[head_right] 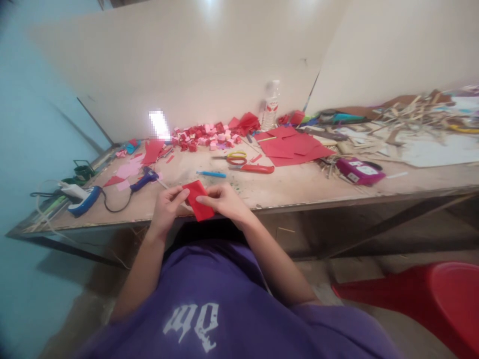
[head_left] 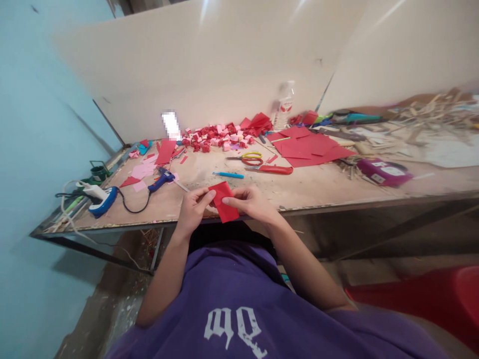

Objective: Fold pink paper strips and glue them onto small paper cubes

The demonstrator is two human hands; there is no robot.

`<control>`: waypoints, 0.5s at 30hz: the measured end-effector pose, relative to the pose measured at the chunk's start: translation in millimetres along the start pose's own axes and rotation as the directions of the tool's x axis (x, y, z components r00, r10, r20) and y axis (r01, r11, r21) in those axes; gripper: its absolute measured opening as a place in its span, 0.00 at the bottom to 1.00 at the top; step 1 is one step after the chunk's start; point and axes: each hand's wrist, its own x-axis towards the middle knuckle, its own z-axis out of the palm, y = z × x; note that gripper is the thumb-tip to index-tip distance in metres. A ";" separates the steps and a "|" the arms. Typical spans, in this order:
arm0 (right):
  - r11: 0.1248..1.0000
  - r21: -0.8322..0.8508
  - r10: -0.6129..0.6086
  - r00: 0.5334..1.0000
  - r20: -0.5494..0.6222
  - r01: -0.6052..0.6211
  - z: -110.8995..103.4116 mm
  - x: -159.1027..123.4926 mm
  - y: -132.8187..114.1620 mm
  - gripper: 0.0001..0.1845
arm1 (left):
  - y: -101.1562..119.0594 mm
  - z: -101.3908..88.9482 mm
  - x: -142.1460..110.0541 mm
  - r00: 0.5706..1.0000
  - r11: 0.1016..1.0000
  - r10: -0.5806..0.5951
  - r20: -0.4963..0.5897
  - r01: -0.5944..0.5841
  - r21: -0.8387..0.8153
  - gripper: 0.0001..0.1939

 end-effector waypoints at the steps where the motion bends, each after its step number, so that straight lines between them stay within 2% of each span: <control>1: 1.000 -0.002 -0.003 1.000 0.001 0.003 -0.1 -0.2 -0.2 0.18 | -0.3 -0.1 0.0 1.000 1.000 0.001 -0.001 -0.001 -0.001 0.17; 6: 0.999 -0.021 -0.034 0.999 0.000 0.034 2.8 0.7 5.4 0.19 | -0.6 0.0 -0.9 1.000 1.000 -0.002 0.000 0.002 -0.015 0.17; 9: 0.996 -0.031 -0.091 0.994 -0.064 0.089 1.5 3.9 6.1 0.19 | 0.6 0.3 -1.4 1.000 1.000 0.005 0.002 -0.005 -0.025 0.16; 12: 0.983 -0.041 -0.182 0.965 -0.187 0.177 -12.7 6.8 -9.0 0.19 | 2.1 0.8 -1.4 1.000 0.999 0.016 0.007 -0.016 -0.034 0.16; 15: 0.956 -0.070 -0.292 0.913 -0.284 0.284 -32.5 8.9 -30.8 0.16 | 3.8 0.9 -1.1 1.000 0.999 0.010 0.007 -0.010 -0.037 0.17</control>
